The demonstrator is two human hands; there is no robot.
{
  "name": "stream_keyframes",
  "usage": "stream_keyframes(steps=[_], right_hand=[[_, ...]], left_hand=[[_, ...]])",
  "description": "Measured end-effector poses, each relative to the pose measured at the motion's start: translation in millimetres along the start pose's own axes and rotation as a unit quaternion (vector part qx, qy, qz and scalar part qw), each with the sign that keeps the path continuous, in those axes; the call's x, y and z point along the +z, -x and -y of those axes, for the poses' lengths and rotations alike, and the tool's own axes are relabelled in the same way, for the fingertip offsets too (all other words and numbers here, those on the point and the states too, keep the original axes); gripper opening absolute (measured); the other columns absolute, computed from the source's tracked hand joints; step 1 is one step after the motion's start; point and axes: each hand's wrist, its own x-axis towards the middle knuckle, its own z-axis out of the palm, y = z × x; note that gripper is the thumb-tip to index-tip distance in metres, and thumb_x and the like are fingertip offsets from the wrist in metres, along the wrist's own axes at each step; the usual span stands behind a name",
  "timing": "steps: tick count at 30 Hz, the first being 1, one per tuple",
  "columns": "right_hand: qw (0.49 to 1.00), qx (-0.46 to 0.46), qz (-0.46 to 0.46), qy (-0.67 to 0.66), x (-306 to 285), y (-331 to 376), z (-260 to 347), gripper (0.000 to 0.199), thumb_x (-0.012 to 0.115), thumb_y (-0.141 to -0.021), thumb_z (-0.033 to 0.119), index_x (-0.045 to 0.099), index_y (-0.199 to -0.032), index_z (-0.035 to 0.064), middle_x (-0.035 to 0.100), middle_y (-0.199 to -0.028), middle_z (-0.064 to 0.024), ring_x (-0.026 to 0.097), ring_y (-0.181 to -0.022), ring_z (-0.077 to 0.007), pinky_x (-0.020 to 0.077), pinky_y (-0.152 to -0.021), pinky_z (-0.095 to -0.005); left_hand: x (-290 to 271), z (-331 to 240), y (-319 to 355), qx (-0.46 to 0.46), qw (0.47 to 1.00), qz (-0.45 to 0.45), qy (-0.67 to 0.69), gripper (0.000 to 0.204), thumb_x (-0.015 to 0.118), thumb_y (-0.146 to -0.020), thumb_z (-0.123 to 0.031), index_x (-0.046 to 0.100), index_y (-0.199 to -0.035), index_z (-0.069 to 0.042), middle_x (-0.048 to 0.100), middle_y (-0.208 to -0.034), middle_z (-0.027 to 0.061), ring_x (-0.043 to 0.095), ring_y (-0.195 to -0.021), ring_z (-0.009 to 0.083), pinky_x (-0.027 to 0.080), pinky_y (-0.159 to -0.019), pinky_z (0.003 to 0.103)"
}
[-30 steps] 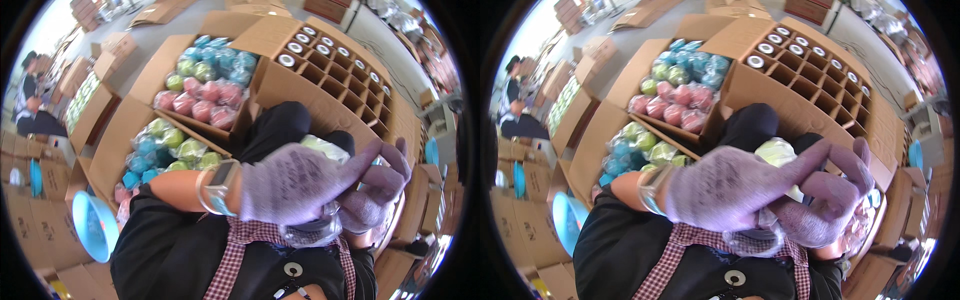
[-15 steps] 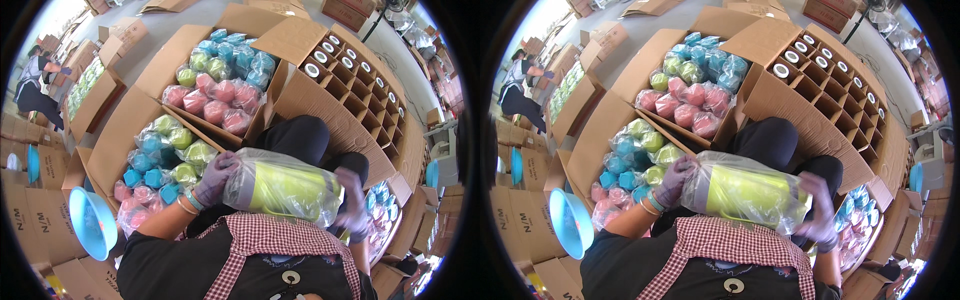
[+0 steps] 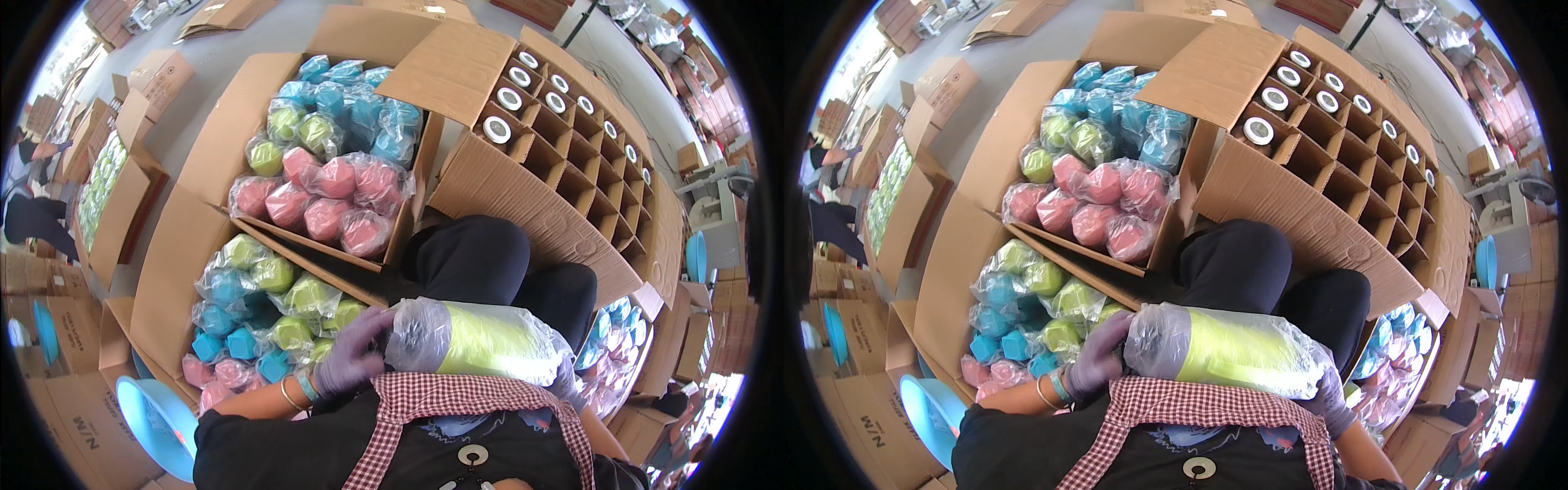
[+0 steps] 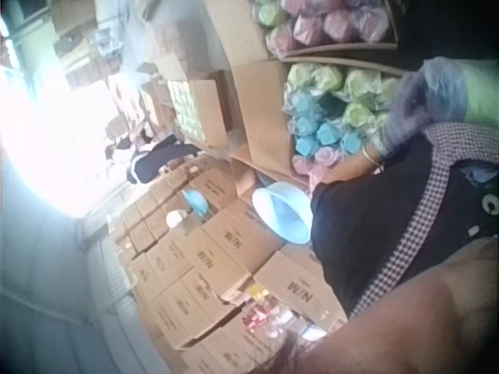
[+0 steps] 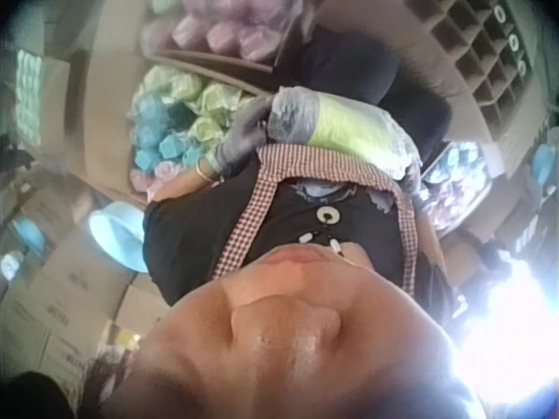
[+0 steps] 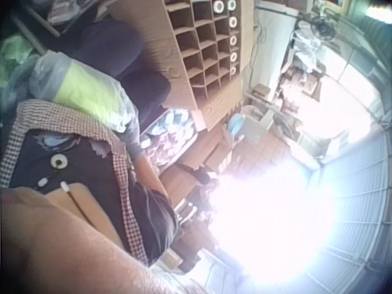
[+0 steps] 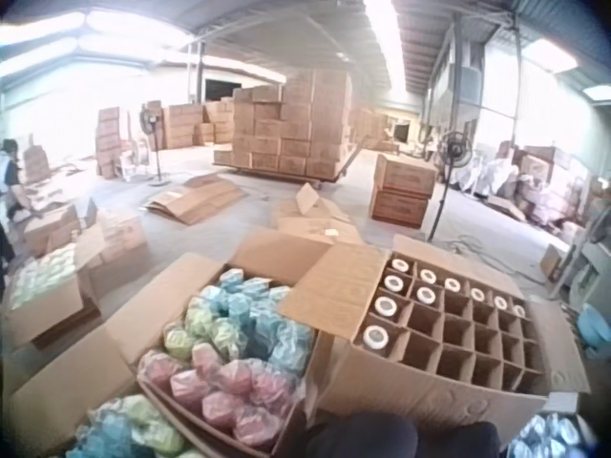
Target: The person assembles water bottles by picking up plastic-wrapped bottles, removing the plastic, and screwing on lids. They handle green and blue bottles, placing the lids from a cardboard box onto the bottles and tightening them by hand.
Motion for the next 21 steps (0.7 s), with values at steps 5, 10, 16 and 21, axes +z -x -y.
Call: stream_keyframes(steps=[5, 10, 16, 21], right_hand=[[0.931, -0.244, 0.043, 0.267, -6, -43, 71, 0.073, 0.090, -0.066, 0.027, 0.064, -0.129, 0.0040, 0.067, -0.124, -0.0149, 0.063, -0.115, -0.0359, 0.0463, -0.102, -0.0459], [0.902, -0.356, -0.065, 0.234, -5, -114, 176, 0.084, 0.087, -0.071, 0.012, 0.042, -0.140, -0.0050, 0.055, -0.133, -0.0186, 0.058, -0.123, -0.0295, 0.0457, -0.105, -0.0408], [0.949, -0.291, -0.104, 0.066, 56, -209, 203, 0.083, 0.084, -0.071, 0.011, 0.043, -0.142, -0.0012, 0.057, -0.125, -0.0137, 0.058, -0.119, -0.0250, 0.0470, -0.104, -0.0371], [0.896, -0.411, -0.166, -0.006, 125, -274, 234, 0.071, 0.085, -0.071, 0.020, 0.054, -0.132, 0.0011, 0.056, -0.128, -0.0206, 0.058, -0.114, -0.0349, 0.0478, -0.102, -0.0433]], left_hand=[[-18, -33, -34, 0.016, 0.988, -0.103, -0.110, 0.050, 0.071, -0.090, -0.035, 0.063, -0.123, 0.002, 0.065, -0.106, 0.0145, 0.064, -0.095, 0.0291, 0.051, -0.087, 0.037], [-84, -18, -100, 0.015, 0.954, -0.224, 0.198, 0.084, 0.041, -0.102, -0.066, 0.039, -0.150, 0.003, 0.051, -0.148, 0.0165, 0.054, -0.135, 0.0265, 0.044, -0.112, 0.041], [-152, 109, -201, -0.076, 0.913, -0.366, 0.165, 0.047, 0.066, -0.100, -0.040, 0.068, -0.117, 0.004, 0.067, -0.101, 0.0029, 0.061, -0.093, 0.0144, 0.051, -0.082, 0.026], [-186, 186, -278, -0.219, 0.823, -0.504, 0.145, 0.063, 0.066, -0.096, -0.052, 0.068, -0.116, 0.008, 0.071, -0.106, 0.0137, 0.066, -0.092, 0.0203, 0.053, -0.080, 0.033]])
